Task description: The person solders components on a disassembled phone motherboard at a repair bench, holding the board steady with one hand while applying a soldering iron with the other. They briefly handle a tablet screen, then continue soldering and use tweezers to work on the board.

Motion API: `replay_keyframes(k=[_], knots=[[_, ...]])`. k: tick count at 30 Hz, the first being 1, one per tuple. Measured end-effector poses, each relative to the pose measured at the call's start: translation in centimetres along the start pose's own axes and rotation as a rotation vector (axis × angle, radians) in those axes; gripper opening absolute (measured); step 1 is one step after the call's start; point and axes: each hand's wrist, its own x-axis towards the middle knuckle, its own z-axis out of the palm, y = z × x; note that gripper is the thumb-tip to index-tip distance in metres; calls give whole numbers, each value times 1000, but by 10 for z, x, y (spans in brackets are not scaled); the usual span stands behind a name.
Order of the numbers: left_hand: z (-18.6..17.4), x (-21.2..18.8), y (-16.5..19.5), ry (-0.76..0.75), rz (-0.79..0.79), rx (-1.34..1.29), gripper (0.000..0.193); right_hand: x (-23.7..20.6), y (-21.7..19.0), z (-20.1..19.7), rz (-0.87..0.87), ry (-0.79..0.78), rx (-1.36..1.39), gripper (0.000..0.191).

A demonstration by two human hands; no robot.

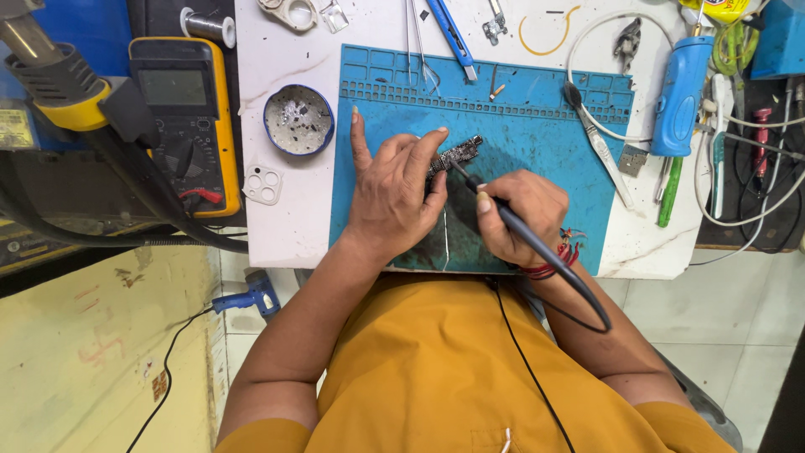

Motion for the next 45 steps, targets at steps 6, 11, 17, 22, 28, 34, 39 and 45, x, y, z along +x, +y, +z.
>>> replay_keyframes(k=[6,11,17,22,28,34,39,45], knots=[[-1,0,0,4,14,26,60,-7,8,5,-8,184,-81,26],[-3,2,2,-56,-36,-67,63,-13,15,6,53,205,20,25],[-11,5,4,-72,-22,-124,72,-16,19,6,10,175,73,12],[-12,9,4,-239,-29,-59,81,-12,16,4,-4,136,63,9],[-9,8,3,-226,-21,-82,82,-10,13,2,17,125,62,8],[-9,7,2,-170,40,-49,84,-7,11,1,34,125,70,8],[-8,8,2,-247,-4,-24,85,-5,10,0,21,104,63,9],[-9,10,1,-232,-2,-28,85,0,7,1,28,84,41,11]])
